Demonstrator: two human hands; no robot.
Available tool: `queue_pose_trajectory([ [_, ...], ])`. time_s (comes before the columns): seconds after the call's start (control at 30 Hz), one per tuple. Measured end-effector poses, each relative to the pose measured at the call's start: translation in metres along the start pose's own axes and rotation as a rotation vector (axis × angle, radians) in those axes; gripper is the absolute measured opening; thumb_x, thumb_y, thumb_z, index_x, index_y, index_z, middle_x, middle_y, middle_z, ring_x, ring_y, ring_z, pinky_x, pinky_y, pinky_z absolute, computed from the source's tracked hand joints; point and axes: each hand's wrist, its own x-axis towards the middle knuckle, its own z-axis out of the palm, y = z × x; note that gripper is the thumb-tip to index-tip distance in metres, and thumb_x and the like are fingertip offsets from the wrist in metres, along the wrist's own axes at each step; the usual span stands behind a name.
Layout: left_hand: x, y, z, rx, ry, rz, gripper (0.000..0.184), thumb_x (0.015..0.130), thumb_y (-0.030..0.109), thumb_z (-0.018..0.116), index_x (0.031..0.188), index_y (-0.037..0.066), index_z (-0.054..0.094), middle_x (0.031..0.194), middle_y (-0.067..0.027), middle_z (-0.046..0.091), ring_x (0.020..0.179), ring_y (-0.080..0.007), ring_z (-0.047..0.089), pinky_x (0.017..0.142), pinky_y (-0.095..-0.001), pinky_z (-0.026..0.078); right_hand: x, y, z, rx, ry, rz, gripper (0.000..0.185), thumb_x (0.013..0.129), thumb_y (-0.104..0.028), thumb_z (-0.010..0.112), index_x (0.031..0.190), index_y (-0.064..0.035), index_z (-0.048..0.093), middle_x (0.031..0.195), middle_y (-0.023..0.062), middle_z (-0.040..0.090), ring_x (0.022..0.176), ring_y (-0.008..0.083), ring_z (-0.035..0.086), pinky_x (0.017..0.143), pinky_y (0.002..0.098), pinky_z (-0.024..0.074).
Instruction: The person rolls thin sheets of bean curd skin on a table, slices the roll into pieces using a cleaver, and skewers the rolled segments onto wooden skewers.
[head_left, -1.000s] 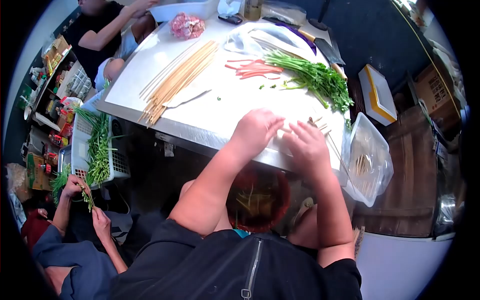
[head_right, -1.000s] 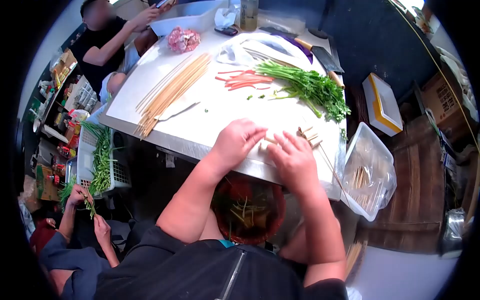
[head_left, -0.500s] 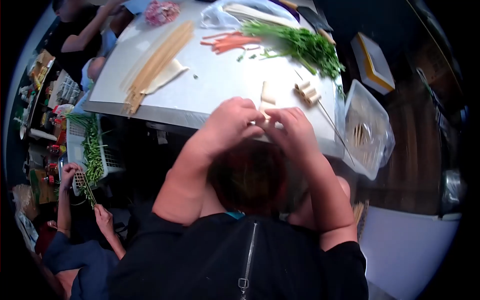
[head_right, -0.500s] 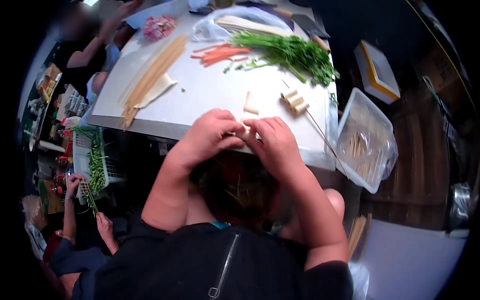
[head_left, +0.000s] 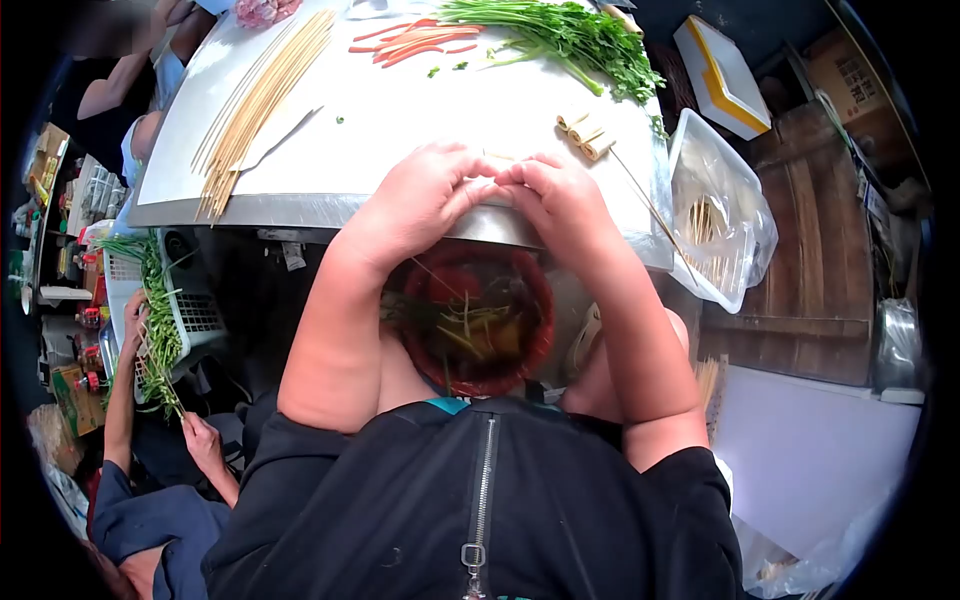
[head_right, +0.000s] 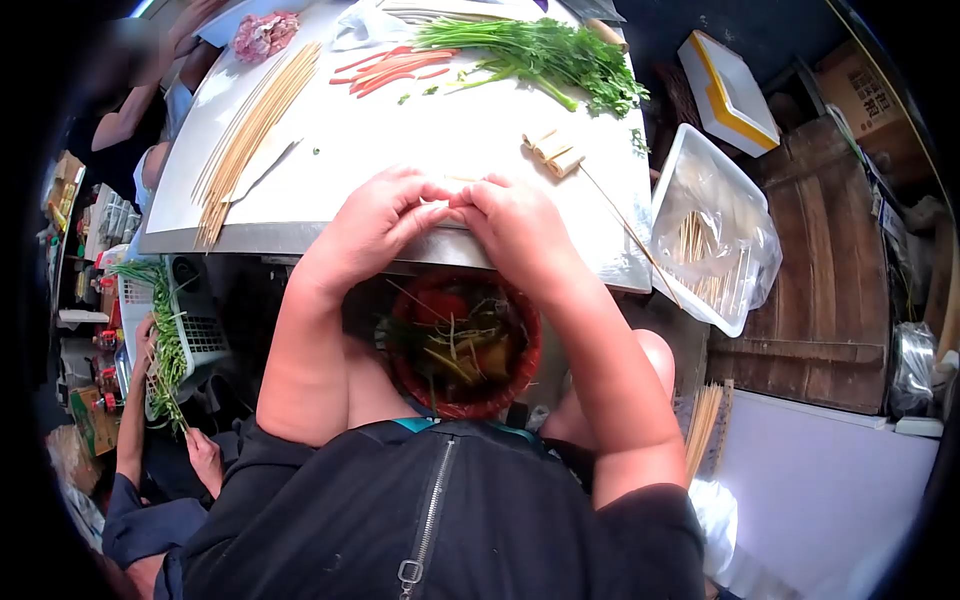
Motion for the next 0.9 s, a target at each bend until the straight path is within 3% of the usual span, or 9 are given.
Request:
queue_pose_trajectory([
  [0.1,-0.002,0.011,0.001,-0.065,0.027,-0.161,0.017,0.086,0.015,0.069,0.097,0.003,0.065,0.088,-0.0121,0.060,0.083,-0.0282,0.058,0.077,-0.0355,0.049,0.003,0.003,0.005,-0.050,0.047,-0.007,0.011,0.085,-0.015,0.067,0.087,-0.0043,0.068,0.084,0.0134,0.064,0.083,0.0327,0.062,0.073,0.0414,0.0501],
  [0.23,-0.001,0.010,0.001,0.019,0.020,-0.172,0.018,0.084,0.016,0.072,0.093,0.002,0.065,0.087,-0.0131,0.059,0.082,-0.0290,0.058,0.076,-0.0365,0.049,0.003,-0.001,0.003,-0.086,0.051,0.026,0.011,0.084,-0.015,0.066,0.088,-0.0040,0.069,0.088,0.0130,0.064,0.085,0.0321,0.063,0.075,0.0419,0.0506],
  [0.3,0.002,0.004,0.001,0.145,-0.031,-0.071,0.016,0.084,0.015,0.071,0.090,0.002,0.064,0.084,-0.0133,0.057,0.079,-0.0302,0.056,0.073,-0.0383,0.048,0.003,0.018,0.014,-0.079,0.014,-0.002,0.014,0.082,-0.015,0.067,0.091,-0.0037,0.069,0.091,0.0131,0.064,0.088,0.0319,0.063,0.078,0.0423,0.0509],
  [0.37,0.005,0.012,-0.002,0.163,-0.072,-0.155,0.017,0.083,0.017,0.070,0.087,0.002,0.065,0.085,-0.0154,0.059,0.084,-0.0342,0.058,0.077,-0.0418,0.049,0.003,0.022,0.018,0.041,0.160,-0.080,0.023,0.078,-0.015,0.072,0.097,-0.0021,0.069,0.093,0.0140,0.065,0.091,0.0314,0.062,0.082,0.0415,0.0506],
  [0.43,0.005,0.007,0.000,0.192,-0.053,-0.093,0.014,0.082,0.014,0.069,0.087,0.002,0.065,0.084,-0.0143,0.058,0.085,-0.0341,0.057,0.077,-0.0418,0.048,0.000,0.010,0.006,0.058,0.194,-0.110,0.029,0.073,-0.014,0.077,0.098,-0.0050,0.068,0.092,0.0133,0.065,0.093,0.0323,0.062,0.082,0.0435,0.0497],
  [0.5,0.006,0.013,-0.003,0.197,-0.088,-0.116,0.012,0.081,0.012,0.069,0.088,0.003,0.065,0.084,-0.0136,0.056,0.086,-0.0329,0.055,0.077,-0.0410,0.046,-0.003,0.008,0.006,0.094,0.100,-0.100,0.031,0.071,-0.013,0.080,0.098,-0.0074,0.066,0.090,0.0122,0.065,0.091,0.0329,0.061,0.080,0.0428,0.0499],
  [0.63,0.004,0.025,-0.006,0.121,-0.203,-0.157,0.011,0.081,0.010,0.068,0.088,0.002,0.065,0.085,-0.0135,0.055,0.084,-0.0319,0.053,0.077,-0.0402,0.045,-0.012,-0.001,-0.005,0.058,0.024,-0.033,0.020,0.074,-0.014,0.079,0.089,-0.0083,0.067,0.085,0.0098,0.064,0.087,0.0321,0.061,0.077,0.0405,0.0506],
  [0.77,0.003,0.026,-0.001,0.118,-0.133,-0.075,0.011,0.081,0.008,0.068,0.089,0.001,0.065,0.087,-0.0128,0.056,0.085,-0.0306,0.054,0.078,-0.0385,0.045,-0.012,0.004,-0.001,0.059,0.004,-0.030,0.014,0.077,-0.017,0.076,0.086,-0.0085,0.069,0.087,0.0099,0.064,0.088,0.0319,0.061,0.077,0.0409,0.0507],
  [0.9,0.003,0.028,0.002,-0.049,-0.044,-0.203,0.017,0.078,0.004,0.070,0.092,0.000,0.062,0.089,-0.0128,0.057,0.086,-0.0289,0.055,0.079,-0.0360,0.046,-0.008,0.006,0.002,-0.005,-0.004,0.046,0.013,0.080,-0.017,0.073,0.089,-0.0069,0.071,0.091,0.0119,0.063,0.090,0.0317,0.061,0.079,0.0405,0.0507],
])
